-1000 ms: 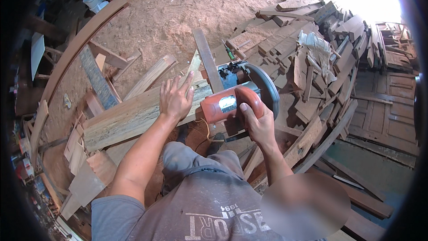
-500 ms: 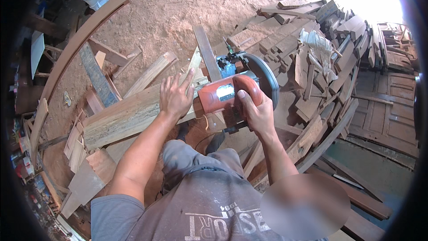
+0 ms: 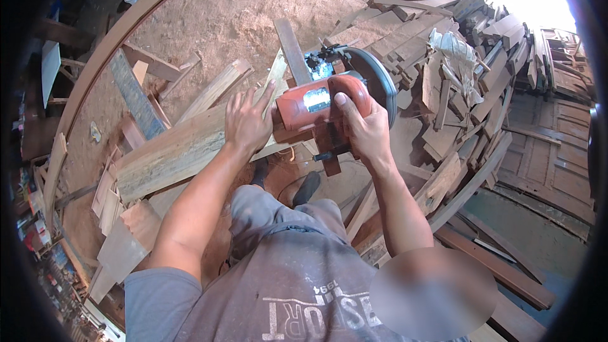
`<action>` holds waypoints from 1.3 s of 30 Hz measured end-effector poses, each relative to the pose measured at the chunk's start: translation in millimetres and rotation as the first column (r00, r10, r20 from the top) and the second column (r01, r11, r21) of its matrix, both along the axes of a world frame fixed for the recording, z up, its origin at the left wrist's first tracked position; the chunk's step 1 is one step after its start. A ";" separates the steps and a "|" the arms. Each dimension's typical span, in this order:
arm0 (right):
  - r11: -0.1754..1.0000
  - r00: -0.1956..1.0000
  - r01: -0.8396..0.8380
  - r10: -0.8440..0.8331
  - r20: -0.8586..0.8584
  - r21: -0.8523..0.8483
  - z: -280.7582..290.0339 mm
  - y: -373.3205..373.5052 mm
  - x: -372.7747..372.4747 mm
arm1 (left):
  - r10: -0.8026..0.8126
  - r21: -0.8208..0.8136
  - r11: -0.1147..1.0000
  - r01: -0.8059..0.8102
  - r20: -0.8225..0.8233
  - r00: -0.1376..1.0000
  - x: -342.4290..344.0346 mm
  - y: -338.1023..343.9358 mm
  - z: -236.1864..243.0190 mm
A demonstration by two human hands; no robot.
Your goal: The person selects wooden planks, measures and marks them with a square and pencil, then uses a circular saw to cut them. The person stacks the cut pieces and repeats the process with additional planks.
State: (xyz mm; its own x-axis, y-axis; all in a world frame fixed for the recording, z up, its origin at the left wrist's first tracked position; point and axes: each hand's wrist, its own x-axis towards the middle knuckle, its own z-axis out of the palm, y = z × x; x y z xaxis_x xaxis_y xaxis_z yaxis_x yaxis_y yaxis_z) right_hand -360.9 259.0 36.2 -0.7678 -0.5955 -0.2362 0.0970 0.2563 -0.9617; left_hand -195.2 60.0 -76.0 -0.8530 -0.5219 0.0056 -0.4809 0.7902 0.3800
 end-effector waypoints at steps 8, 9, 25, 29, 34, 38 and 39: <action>1.000 1.000 0.006 -0.006 0.006 -0.011 10.0 -21.9 -6.1 | -0.002 0.000 1.000 0.002 -0.022 1.000 1.1 -0.4 0.2; 1.000 1.000 0.015 -0.014 0.012 -0.022 5.1 -22.8 -8.3 | -0.008 0.012 1.000 0.009 -0.020 1.000 1.7 0.0 0.3; 0.994 0.996 -0.009 0.018 -0.082 0.113 11.5 -52.0 -28.2 | 0.008 0.049 0.999 -0.010 0.055 0.998 1.0 -0.3 -0.9; 0.994 0.992 -0.015 0.029 -0.125 0.108 5.5 -63.4 -36.6 | 0.007 0.070 0.997 -0.013 0.086 0.996 -0.2 -0.2 2.3; 1.000 0.990 0.028 -0.028 -0.136 0.001 -6.1 -79.4 -40.9 | 0.032 0.076 0.997 -0.034 0.022 0.999 -0.6 -0.8 -1.3; 0.994 0.947 0.098 -0.081 -0.312 0.041 -16.0 -68.3 -35.1 | 0.006 0.037 0.999 -0.007 0.040 0.999 0.7 -3.5 -3.4; 0.990 0.929 0.129 -0.102 -0.356 0.052 -13.0 -59.5 -31.3 | -0.005 0.015 1.000 0.005 0.048 0.999 -1.2 -3.4 -4.5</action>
State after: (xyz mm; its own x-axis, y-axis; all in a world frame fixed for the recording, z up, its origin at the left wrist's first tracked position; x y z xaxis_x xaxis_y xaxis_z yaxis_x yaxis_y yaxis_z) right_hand -392.2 199.6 23.2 -0.8718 -0.4894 0.0215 -0.2106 0.3347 -0.9185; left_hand -196.4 56.6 -80.4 -0.8548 -0.5172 -0.0430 -0.4947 0.7870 0.3687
